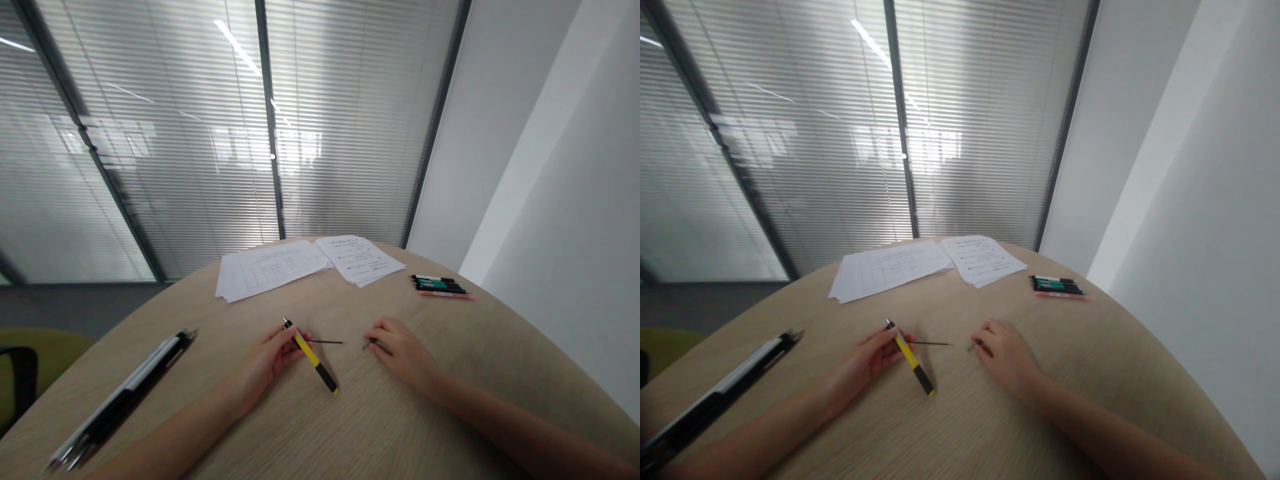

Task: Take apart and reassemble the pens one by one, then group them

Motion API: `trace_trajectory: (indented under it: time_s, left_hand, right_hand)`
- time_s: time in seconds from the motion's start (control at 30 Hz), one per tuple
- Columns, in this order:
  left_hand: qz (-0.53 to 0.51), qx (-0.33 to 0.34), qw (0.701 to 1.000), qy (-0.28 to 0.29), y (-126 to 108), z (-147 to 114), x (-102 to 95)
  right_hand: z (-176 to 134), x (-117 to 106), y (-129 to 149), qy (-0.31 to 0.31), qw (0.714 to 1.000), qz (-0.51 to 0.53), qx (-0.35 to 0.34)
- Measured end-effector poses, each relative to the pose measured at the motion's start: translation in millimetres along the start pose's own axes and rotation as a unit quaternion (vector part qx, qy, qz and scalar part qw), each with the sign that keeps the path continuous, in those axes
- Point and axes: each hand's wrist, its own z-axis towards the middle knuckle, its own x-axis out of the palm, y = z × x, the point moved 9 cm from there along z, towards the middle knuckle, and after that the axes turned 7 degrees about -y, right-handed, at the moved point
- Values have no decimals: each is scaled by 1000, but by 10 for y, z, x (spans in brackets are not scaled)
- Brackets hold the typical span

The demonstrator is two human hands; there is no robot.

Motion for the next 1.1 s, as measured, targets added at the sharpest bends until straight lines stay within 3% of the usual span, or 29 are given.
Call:
trace_trajectory:
  time_s: [0.23,0.63,0.97,1.1]
  left_hand:
    - [54,-4,998,-35,20,-11,-29]
    - [37,-3,999,-39,15,-5,-35]
    - [26,5,999,-48,-15,-32,-26]
    - [23,17,998,-47,-29,-39,-21]
  right_hand:
    - [-12,-10,125,-19,996,-38,-79]
    - [-36,-32,363,-11,973,-147,-177]
    - [-14,-95,338,-19,986,-80,-144]
    - [14,-111,161,-40,994,-59,-87]
